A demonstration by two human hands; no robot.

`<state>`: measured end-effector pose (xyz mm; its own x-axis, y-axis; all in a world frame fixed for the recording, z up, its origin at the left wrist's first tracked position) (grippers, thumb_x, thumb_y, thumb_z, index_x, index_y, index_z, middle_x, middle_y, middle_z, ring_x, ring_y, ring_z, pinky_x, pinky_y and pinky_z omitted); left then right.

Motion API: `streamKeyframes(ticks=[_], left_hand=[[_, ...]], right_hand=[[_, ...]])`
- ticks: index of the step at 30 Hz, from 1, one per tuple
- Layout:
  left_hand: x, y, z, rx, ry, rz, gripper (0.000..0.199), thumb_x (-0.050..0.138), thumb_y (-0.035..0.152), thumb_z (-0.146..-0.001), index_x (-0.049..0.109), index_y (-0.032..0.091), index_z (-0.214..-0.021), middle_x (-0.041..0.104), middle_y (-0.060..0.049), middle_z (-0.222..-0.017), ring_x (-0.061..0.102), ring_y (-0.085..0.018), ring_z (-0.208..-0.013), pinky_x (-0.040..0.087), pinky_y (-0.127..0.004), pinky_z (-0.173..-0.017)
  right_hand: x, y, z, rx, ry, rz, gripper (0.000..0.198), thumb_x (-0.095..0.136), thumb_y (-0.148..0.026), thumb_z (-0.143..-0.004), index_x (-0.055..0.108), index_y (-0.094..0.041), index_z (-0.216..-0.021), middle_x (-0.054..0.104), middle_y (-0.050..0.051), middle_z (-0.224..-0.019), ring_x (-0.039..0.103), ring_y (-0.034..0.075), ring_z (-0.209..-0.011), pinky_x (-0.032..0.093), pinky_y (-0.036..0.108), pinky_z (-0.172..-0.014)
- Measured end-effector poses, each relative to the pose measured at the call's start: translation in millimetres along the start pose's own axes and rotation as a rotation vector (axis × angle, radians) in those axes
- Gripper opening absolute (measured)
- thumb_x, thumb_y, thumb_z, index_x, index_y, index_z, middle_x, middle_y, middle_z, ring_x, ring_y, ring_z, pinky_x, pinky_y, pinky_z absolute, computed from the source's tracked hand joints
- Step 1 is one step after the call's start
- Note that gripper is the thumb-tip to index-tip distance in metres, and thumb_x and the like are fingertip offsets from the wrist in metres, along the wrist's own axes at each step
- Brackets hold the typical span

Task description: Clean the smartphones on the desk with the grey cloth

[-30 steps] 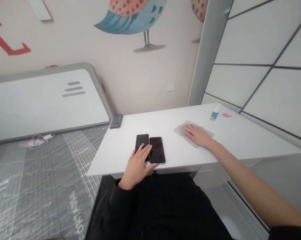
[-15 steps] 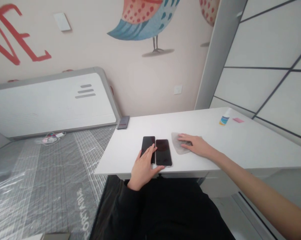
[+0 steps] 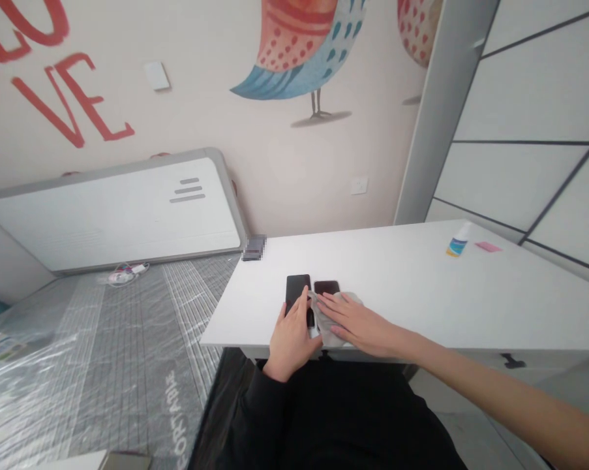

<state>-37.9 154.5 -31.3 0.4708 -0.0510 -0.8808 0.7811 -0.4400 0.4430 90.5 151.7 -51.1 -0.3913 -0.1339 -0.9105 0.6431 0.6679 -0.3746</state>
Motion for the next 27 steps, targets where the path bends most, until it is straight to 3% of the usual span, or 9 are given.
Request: streamKeyframes(ticks=[2, 4, 8, 11, 15, 17, 19, 24, 27], left_hand=[[0, 1, 0, 0.010, -0.006, 0.017, 0.098, 0.070, 0.040, -0.090, 0.013, 0.021, -0.167, 0.041, -0.016, -0.167, 0.045, -0.029, -0.153, 0.024, -0.055, -0.131], [-1, 1, -1, -0.003, -0.008, 0.040, 0.101, 0.073, 0.042, -0.089, 0.013, 0.021, -0.167, 0.047, -0.015, -0.164, 0.046, -0.030, -0.152, 0.024, -0.057, -0.131], [-3, -1, -1, -0.050, -0.007, 0.066, 0.109, 0.081, 0.045, -0.083, 0.015, 0.023, -0.168, 0.060, -0.015, -0.154, 0.052, -0.031, -0.148, 0.024, -0.057, -0.131], [-3, -3, 0, -0.054, 0.005, 0.061, 0.109, 0.083, 0.043, -0.082, 0.018, 0.023, -0.167, 0.053, -0.016, -0.160, 0.052, -0.032, -0.147, 0.026, -0.056, -0.131], [0, -4, 0, -0.027, -0.007, 0.039, 0.099, 0.075, 0.038, -0.088, 0.019, 0.020, -0.167, 0.048, -0.017, -0.163, 0.048, -0.031, -0.150, 0.027, -0.056, -0.130], [0, -4, 0, -0.020, -0.007, 0.042, 0.099, 0.073, 0.037, -0.089, 0.017, 0.018, -0.167, 0.051, -0.018, -0.161, 0.051, -0.031, -0.148, 0.028, -0.055, -0.130], [0, -5, -1, -0.009, -0.003, 0.050, 0.103, 0.076, 0.039, -0.087, 0.016, 0.020, -0.168, 0.050, -0.018, -0.161, 0.050, -0.031, -0.149, 0.027, -0.055, -0.130], [-3, -10, -4, -0.001, 0.007, 0.043, 0.103, 0.079, 0.042, -0.086, 0.018, 0.025, -0.167, 0.052, -0.017, -0.160, 0.046, -0.032, -0.152, 0.025, -0.060, -0.130], [-4, -13, -5, -0.011, 0.004, 0.047, 0.104, 0.079, 0.043, -0.086, 0.017, 0.025, -0.167, 0.047, -0.018, -0.164, 0.044, -0.032, -0.153, 0.025, -0.060, -0.129]], right_hand=[[3, 3, 7, -0.027, -0.026, 0.078, 0.061, 0.028, -0.049, -0.111, 0.024, -0.027, -0.168, 0.026, 0.006, -0.174, 0.021, 0.028, -0.162, 0.018, 0.061, -0.131], [-3, 19, 0, 0.036, -0.013, 0.158, 0.061, 0.029, -0.049, -0.111, 0.027, -0.027, -0.167, 0.028, 0.007, -0.174, 0.021, 0.031, -0.162, 0.018, 0.065, -0.130], [-14, 46, -36, 0.195, 0.044, 0.254, 0.064, 0.028, -0.045, -0.110, 0.033, -0.012, -0.165, 0.029, 0.017, -0.171, 0.020, 0.040, -0.161, 0.021, 0.071, -0.126], [-3, 36, -40, 0.180, 0.045, 0.262, 0.064, 0.029, -0.041, -0.109, 0.034, -0.008, -0.164, 0.030, 0.020, -0.170, 0.020, 0.041, -0.160, 0.024, 0.068, -0.127], [16, 3, -6, 0.034, 0.038, 0.243, 0.063, 0.024, -0.040, -0.110, 0.026, -0.014, -0.167, 0.027, 0.014, -0.173, 0.022, 0.033, -0.162, 0.026, 0.062, -0.129], [18, 0, 0, 0.026, 0.000, 0.225, 0.064, 0.021, -0.043, -0.110, 0.025, -0.016, -0.168, 0.028, 0.012, -0.173, 0.026, 0.031, -0.161, 0.027, 0.061, -0.129], [12, 12, -11, 0.103, -0.031, 0.219, 0.067, 0.023, -0.049, -0.109, 0.027, -0.015, -0.167, 0.030, 0.013, -0.172, 0.029, 0.032, -0.160, 0.026, 0.063, -0.128], [-5, 41, -63, 0.232, 0.050, 0.224, 0.073, 0.022, -0.050, -0.108, 0.028, -0.005, -0.165, 0.028, 0.026, -0.170, 0.026, 0.041, -0.159, 0.021, 0.073, -0.124], [6, 29, -54, 0.194, 0.045, 0.215, 0.070, 0.022, -0.047, -0.108, 0.029, -0.007, -0.165, 0.028, 0.023, -0.171, 0.026, 0.037, -0.160, 0.022, 0.067, -0.127]])
Point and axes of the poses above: each hand's wrist, its own z-axis away from the middle knuckle, its own x-axis out of the palm, y = z × x, the point moved 9 cm from there along -z, towards the middle knuckle
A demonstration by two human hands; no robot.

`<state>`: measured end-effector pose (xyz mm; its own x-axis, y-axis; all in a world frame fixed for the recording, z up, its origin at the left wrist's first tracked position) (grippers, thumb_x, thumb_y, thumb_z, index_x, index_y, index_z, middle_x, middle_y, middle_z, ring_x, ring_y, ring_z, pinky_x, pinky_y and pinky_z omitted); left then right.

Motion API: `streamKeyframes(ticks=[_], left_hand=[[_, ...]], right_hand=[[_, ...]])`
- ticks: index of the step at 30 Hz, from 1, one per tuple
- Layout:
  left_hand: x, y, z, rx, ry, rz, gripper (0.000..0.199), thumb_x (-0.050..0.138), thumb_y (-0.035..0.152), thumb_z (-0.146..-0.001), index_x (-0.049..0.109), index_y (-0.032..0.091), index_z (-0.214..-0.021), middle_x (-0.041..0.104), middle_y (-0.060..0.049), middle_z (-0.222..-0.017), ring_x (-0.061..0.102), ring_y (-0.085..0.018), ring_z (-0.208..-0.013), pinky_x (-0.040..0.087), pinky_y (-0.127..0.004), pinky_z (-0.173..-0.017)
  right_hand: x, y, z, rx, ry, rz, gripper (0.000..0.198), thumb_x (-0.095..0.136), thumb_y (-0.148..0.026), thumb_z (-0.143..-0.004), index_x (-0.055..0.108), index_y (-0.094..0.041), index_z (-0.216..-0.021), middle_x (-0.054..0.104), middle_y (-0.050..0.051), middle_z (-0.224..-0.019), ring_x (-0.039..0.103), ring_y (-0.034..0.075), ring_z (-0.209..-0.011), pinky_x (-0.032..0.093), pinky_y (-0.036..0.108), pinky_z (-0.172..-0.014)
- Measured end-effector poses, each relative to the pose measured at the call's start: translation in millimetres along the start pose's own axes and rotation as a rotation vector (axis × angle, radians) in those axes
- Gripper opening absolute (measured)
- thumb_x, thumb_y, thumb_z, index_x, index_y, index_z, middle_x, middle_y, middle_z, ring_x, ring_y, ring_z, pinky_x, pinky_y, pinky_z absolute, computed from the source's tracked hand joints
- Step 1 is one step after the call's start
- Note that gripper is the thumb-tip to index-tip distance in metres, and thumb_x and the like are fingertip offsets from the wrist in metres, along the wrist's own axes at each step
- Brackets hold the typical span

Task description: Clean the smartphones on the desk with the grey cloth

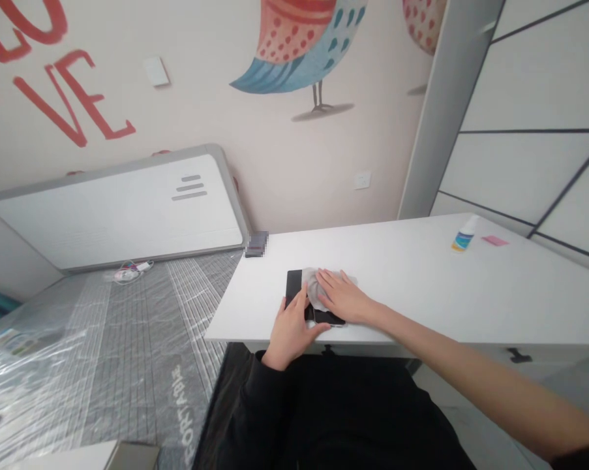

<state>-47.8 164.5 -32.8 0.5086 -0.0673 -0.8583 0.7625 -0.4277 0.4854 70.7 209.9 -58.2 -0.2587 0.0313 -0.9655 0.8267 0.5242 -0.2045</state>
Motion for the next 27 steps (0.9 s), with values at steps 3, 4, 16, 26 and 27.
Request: streamKeyframes(ticks=[3, 4, 16, 26, 27], left_hand=[[0, 1, -1, 0.013, -0.013, -0.010, 0.106, 0.078, 0.044, -0.087, 0.013, 0.023, -0.168, 0.039, -0.018, -0.168, 0.043, -0.032, -0.154, 0.025, -0.059, -0.129], [0, 1, -2, 0.016, -0.020, -0.015, 0.106, 0.079, 0.043, -0.087, 0.013, 0.023, -0.168, 0.038, -0.018, -0.169, 0.043, -0.032, -0.154, 0.024, -0.059, -0.129], [0, 1, 0, -0.003, -0.016, -0.039, 0.099, 0.076, 0.041, -0.089, 0.019, 0.024, -0.167, 0.044, -0.018, -0.166, 0.044, -0.031, -0.153, 0.025, -0.060, -0.129], [-3, 3, 2, -0.003, -0.010, -0.202, 0.058, 0.062, 0.039, -0.099, 0.048, 0.026, -0.154, 0.051, -0.008, -0.163, 0.034, -0.030, -0.159, 0.026, -0.062, -0.129], [-3, 2, 1, -0.008, 0.003, -0.214, 0.057, 0.062, 0.040, -0.099, 0.050, 0.026, -0.153, 0.051, -0.008, -0.163, 0.034, -0.031, -0.159, 0.026, -0.063, -0.128]], right_hand=[[4, -19, 36, -0.095, -0.018, -0.025, 0.067, 0.022, -0.044, -0.109, 0.030, -0.010, -0.166, 0.027, 0.017, -0.173, 0.025, 0.031, -0.161, 0.020, 0.057, -0.131], [4, -21, 44, -0.115, -0.030, -0.036, 0.066, 0.022, -0.045, -0.109, 0.029, -0.011, -0.166, 0.027, 0.015, -0.173, 0.025, 0.029, -0.161, 0.019, 0.055, -0.132], [-10, -15, 10, -0.033, 0.000, -0.085, 0.064, 0.027, -0.033, -0.105, 0.034, -0.004, -0.162, 0.029, 0.022, -0.171, 0.025, 0.034, -0.161, 0.018, 0.064, -0.130], [-46, 31, 68, 0.226, 0.364, -1.142, 0.051, 0.049, -0.063, -0.098, 0.077, -0.022, -0.106, 0.079, 0.012, -0.121, 0.066, 0.037, -0.128, 0.038, 0.059, -0.121], [-50, 38, 69, 0.253, 0.398, -1.203, 0.057, 0.043, -0.067, -0.099, 0.077, -0.021, -0.106, 0.080, 0.013, -0.116, 0.068, 0.037, -0.123, 0.045, 0.057, -0.116]])
Point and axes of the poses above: each hand's wrist, its own z-axis away from the middle knuckle, its own x-axis out of the palm, y = z × x, the point moved 9 cm from there along -z, towards the middle knuckle
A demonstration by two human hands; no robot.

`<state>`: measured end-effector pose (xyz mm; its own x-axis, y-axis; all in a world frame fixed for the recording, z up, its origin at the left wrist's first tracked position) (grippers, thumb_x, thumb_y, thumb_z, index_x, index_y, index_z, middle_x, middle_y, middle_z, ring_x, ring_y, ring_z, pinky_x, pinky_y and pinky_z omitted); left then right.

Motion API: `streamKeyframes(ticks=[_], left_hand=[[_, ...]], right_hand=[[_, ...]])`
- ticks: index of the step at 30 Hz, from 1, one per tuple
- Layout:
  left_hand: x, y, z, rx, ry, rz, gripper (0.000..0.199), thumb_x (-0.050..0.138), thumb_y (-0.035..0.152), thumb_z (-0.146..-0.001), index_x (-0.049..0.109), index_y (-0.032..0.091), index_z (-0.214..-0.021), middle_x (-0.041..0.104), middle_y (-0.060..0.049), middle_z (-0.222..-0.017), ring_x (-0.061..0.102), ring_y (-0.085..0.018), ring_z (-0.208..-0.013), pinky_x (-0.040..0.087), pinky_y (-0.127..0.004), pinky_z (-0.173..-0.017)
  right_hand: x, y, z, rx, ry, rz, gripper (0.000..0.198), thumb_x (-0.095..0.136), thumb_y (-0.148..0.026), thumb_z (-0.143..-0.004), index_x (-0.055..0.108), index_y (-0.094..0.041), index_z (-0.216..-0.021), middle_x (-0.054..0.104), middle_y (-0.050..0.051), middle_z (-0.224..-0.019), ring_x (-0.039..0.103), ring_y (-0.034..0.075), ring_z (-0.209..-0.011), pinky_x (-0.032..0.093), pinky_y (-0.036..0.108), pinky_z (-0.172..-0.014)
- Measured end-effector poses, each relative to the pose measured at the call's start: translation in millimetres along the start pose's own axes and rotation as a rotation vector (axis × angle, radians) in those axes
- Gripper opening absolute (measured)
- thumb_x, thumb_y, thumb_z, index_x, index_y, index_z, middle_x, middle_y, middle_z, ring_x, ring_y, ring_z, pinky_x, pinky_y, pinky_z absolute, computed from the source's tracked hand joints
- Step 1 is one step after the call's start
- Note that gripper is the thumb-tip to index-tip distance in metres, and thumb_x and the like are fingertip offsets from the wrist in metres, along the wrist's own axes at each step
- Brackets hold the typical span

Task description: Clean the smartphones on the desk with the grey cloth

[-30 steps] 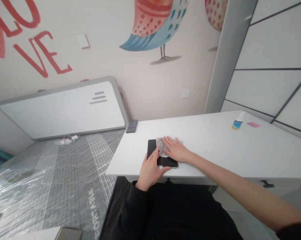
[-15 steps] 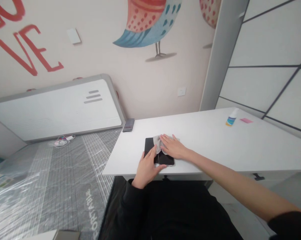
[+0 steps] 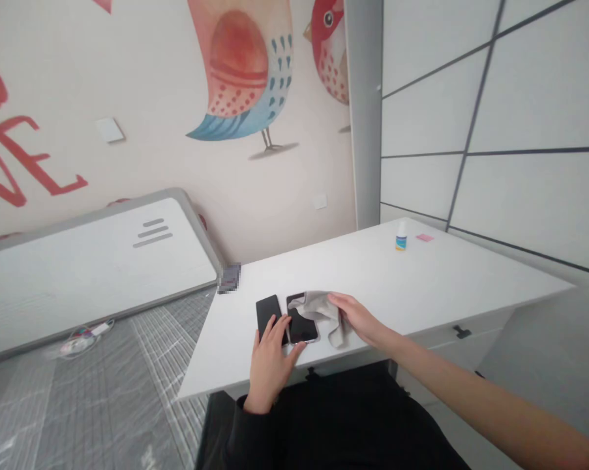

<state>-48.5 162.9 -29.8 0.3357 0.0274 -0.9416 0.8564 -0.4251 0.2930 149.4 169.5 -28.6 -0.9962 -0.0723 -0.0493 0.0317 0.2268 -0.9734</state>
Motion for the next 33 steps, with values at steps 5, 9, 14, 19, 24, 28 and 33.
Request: streamKeyframes(ticks=[5, 9, 14, 19, 24, 28, 33], left_hand=[[1, -3, -6, 0.011, 0.022, -0.020, 0.054, 0.064, 0.039, -0.098, 0.055, 0.023, -0.148, 0.037, -0.011, -0.170, 0.028, -0.035, -0.161, 0.025, -0.066, -0.128], [-1, 6, -7, 0.087, -0.025, 0.022, 0.057, 0.062, 0.038, -0.099, 0.049, 0.027, -0.154, 0.026, -0.012, -0.175, 0.036, -0.032, -0.158, 0.028, -0.064, -0.127], [0, 8, -6, 0.111, -0.025, 0.041, 0.048, 0.063, 0.036, -0.099, 0.060, 0.029, -0.147, 0.043, -0.011, -0.167, 0.045, -0.031, -0.153, 0.031, -0.061, -0.127], [-15, 16, -3, 0.152, 0.078, 0.196, 0.047, 0.063, 0.032, -0.099, 0.060, 0.025, -0.145, 0.046, -0.011, -0.166, 0.038, -0.033, -0.157, 0.025, -0.066, -0.128], [-42, 66, 7, 0.378, 0.121, 0.425, 0.044, 0.066, 0.036, -0.098, 0.062, 0.025, -0.140, 0.061, -0.010, -0.153, 0.057, -0.026, -0.142, 0.044, -0.047, -0.121], [-44, 76, 3, 0.279, 0.136, 0.410, 0.025, 0.070, 0.020, -0.090, 0.072, 0.022, -0.115, 0.079, -0.006, -0.116, 0.074, -0.025, -0.109, 0.056, -0.039, -0.100], [-44, 69, -4, 0.180, 0.109, 0.442, 0.011, 0.065, 0.019, -0.090, 0.076, 0.022, -0.089, 0.082, 0.000, -0.089, 0.075, -0.019, -0.084, 0.055, -0.030, -0.083]], right_hand=[[-14, 3, 7, 0.152, 0.028, -0.341, 0.069, 0.041, -0.080, -0.095, 0.075, -0.021, -0.105, 0.081, 0.012, -0.099, 0.078, 0.032, -0.100, 0.063, 0.045, -0.088], [-12, 21, 16, 0.284, 0.058, -0.571, 0.042, 0.084, -0.056, -0.077, 0.073, -0.024, -0.100, 0.081, 0.004, -0.093, 0.077, 0.023, -0.082, 0.063, 0.032, -0.075], [-7, 29, 13, 0.290, 0.062, -0.559, 0.039, 0.091, -0.042, -0.072, 0.073, -0.024, -0.102, 0.080, 0.002, -0.089, 0.075, 0.019, -0.072, 0.061, 0.028, -0.067], [1, 21, 12, 0.269, -0.002, -0.460, 0.042, 0.089, -0.058, -0.071, 0.073, -0.021, -0.085, 0.075, 0.001, -0.077, 0.068, 0.016, -0.063, 0.055, 0.027, -0.061], [13, 9, 20, 0.235, -0.082, -0.285, 0.051, 0.083, -0.069, -0.073, 0.076, -0.019, -0.083, 0.072, 0.001, -0.074, 0.062, 0.015, -0.063, 0.049, 0.026, -0.061], [17, 4, 25, 0.224, -0.110, -0.161, 0.059, 0.074, -0.077, -0.076, 0.075, -0.018, -0.078, 0.070, 0.002, -0.072, 0.061, 0.017, -0.065, 0.047, 0.028, -0.063], [18, -2, 35, 0.238, -0.169, -0.074, 0.060, 0.068, -0.079, -0.081, 0.071, -0.019, -0.084, 0.072, 0.004, -0.079, 0.064, 0.020, -0.070, 0.048, 0.030, -0.066]])
Point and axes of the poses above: each hand's wrist, its own z-axis away from the middle knuckle, its own x-axis out of the palm, y = z × x, the point moved 9 cm from there along -z, towards the middle knuckle
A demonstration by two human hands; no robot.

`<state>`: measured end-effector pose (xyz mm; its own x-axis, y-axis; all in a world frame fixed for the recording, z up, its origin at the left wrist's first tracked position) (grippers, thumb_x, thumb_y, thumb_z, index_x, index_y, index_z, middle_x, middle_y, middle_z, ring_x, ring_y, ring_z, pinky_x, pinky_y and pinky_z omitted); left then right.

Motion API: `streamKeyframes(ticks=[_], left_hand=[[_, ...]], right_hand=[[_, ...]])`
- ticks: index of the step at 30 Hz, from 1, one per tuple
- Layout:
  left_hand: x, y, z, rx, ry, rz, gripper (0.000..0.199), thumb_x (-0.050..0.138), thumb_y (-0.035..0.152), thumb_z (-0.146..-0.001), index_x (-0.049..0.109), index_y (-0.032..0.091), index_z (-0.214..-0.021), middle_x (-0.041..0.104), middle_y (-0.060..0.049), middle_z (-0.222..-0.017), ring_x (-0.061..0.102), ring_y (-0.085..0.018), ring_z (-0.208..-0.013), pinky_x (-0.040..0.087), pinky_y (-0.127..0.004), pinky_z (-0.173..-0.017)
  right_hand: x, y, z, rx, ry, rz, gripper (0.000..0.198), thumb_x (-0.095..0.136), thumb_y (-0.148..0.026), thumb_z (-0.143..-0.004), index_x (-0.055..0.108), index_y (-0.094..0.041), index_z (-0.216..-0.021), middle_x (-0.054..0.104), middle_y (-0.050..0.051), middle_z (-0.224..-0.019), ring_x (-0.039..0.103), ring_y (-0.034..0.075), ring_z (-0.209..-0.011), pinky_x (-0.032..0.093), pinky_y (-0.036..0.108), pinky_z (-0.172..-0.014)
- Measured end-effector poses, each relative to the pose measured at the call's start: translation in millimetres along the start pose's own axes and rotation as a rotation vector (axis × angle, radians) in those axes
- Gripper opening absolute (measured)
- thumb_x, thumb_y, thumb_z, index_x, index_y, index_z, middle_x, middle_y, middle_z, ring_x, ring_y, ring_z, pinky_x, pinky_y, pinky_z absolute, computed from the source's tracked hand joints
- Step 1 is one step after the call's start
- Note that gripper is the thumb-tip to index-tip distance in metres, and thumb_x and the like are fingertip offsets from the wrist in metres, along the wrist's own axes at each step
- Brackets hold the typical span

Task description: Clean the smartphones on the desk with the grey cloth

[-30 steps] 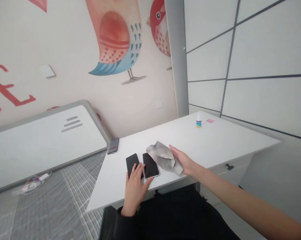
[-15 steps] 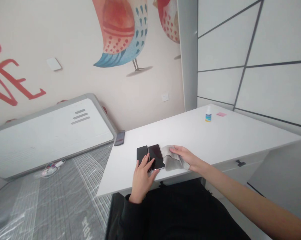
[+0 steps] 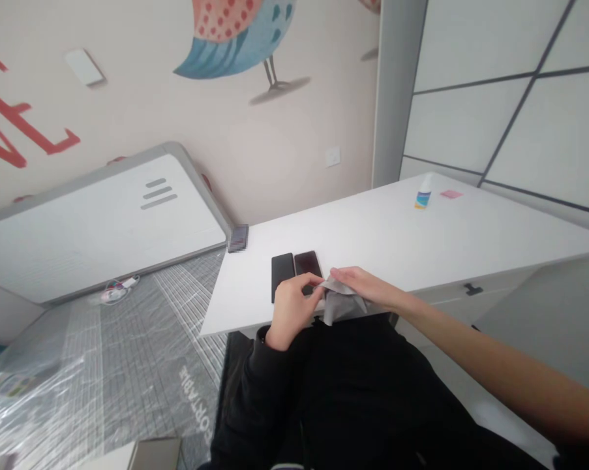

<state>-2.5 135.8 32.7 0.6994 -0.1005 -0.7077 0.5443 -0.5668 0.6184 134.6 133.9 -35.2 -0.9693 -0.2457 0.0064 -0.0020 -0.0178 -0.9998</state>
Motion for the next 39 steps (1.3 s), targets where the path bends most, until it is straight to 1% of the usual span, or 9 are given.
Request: streamKeyframes(ticks=[4, 9, 16, 20, 24, 27, 31, 35, 39], left_hand=[[-10, -3, -8, -0.052, 0.017, -0.023, 0.019, 0.058, 0.024, -0.094, 0.076, 0.022, -0.090, 0.080, -0.001, -0.085, 0.073, -0.017, -0.079, 0.051, -0.027, -0.075], [-18, 7, -22, -0.056, 0.013, -0.109, 0.040, 0.051, 0.040, -0.099, 0.067, 0.020, -0.068, 0.060, 0.001, -0.057, 0.051, -0.014, -0.056, 0.033, -0.029, -0.060], [-10, 35, -35, 0.045, -0.098, -0.088, 0.046, 0.048, 0.044, -0.099, 0.050, 0.020, -0.059, 0.040, 0.004, -0.055, 0.038, -0.012, -0.057, 0.027, -0.029, -0.059], [-12, 32, -35, 0.048, -0.148, -0.020, 0.048, 0.050, 0.048, -0.099, 0.050, 0.019, -0.061, 0.037, 0.005, -0.056, 0.037, -0.011, -0.058, 0.027, -0.028, -0.058], [-20, 28, -59, 0.115, -0.101, -0.143, 0.047, 0.052, 0.045, -0.101, 0.061, 0.018, -0.064, 0.049, 0.003, -0.055, 0.044, -0.013, -0.058, 0.031, -0.028, -0.059], [-26, 36, -97, 0.225, 0.011, -0.219, 0.038, 0.054, 0.039, -0.102, 0.075, 0.016, -0.080, 0.074, -0.005, -0.078, 0.062, -0.017, -0.073, 0.043, -0.028, -0.070], [-18, 45, -131, 0.278, 0.051, -0.199, 0.037, 0.052, 0.038, -0.105, 0.080, 0.016, -0.093, 0.080, -0.008, -0.096, 0.068, -0.019, -0.085, 0.049, -0.027, -0.076], [15, 49, -109, 0.409, -0.034, -0.237, 0.035, 0.053, 0.040, -0.105, 0.082, 0.021, -0.101, 0.080, -0.007, -0.108, 0.071, -0.020, -0.096, 0.051, -0.030, -0.085], [56, 36, -68, 0.443, -0.336, -0.298, 0.032, 0.060, 0.049, -0.101, 0.081, 0.025, -0.108, 0.079, -0.005, -0.118, 0.072, -0.024, -0.107, 0.052, -0.033, -0.091]], right_hand=[[-7, -9, 13, -0.068, 0.048, 0.227, 0.061, 0.087, -0.056, -0.074, 0.059, -0.025, -0.119, 0.075, 0.006, -0.105, 0.072, 0.025, -0.089, 0.054, 0.032, -0.075], [-30, -31, 27, -0.259, 0.299, 0.403, 0.023, 0.069, -0.049, -0.091, 0.070, -0.027, -0.098, 0.078, 0.008, -0.106, 0.073, 0.028, -0.096, 0.058, 0.044, -0.090], [-26, -40, 33, -0.370, 0.296, 0.336, 0.039, 0.083, -0.043, -0.079, 0.077, -0.029, -0.115, 0.080, 0.006, -0.115, 0.071, 0.032, -0.109, 0.053, 0.049, -0.104], [-50, -29, 33, -0.366, 0.374, 0.313, 0.023, 0.074, -0.044, -0.085, 0.082, -0.026, -0.097, 0.083, 0.006, -0.099, 0.075, 0.032, -0.099, 0.056, 0.047, -0.097], [-86, -43, 19, -0.406, 0.417, 0.311, 0.025, 0.070, -0.046, -0.087, 0.084, -0.026, -0.092, 0.084, 0.006, -0.105, 0.074, 0.033, -0.108, 0.052, 0.049, -0.106], [-114, -78, 2, -0.472, 0.434, 0.377, 0.026, 0.067, -0.040, -0.087, 0.084, -0.026, -0.102, 0.082, 0.003, -0.116, 0.071, 0.030, -0.118, 0.048, 0.048, -0.113], [-140, -116, -5, -0.577, 0.424, 0.558, 0.029, 0.061, -0.032, -0.089, 0.083, -0.027, -0.109, 0.081, 0.003, -0.118, 0.071, 0.026, -0.117, 0.051, 0.044, -0.108], [-143, -89, 13, -0.501, 0.276, 0.661, 0.028, 0.065, -0.034, -0.089, 0.083, -0.031, -0.110, 0.080, 0.002, -0.121, 0.069, 0.028, -0.121, 0.045, 0.051, -0.115], [-132, -29, 41, -0.247, 0.037, 0.806, 0.029, 0.074, -0.045, -0.086, 0.082, -0.035, -0.112, 0.079, -0.001, -0.124, 0.067, 0.034, -0.125, 0.016, 0.065, -0.129]])
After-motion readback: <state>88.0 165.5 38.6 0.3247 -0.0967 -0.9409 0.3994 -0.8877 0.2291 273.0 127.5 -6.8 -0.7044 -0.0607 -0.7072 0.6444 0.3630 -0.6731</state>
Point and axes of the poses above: each hand's wrist, its own z-axis away from the middle knuckle, its own x-axis out of the palm, y = z × x, the point moved 9 cm from there along -z, towards the middle knuckle
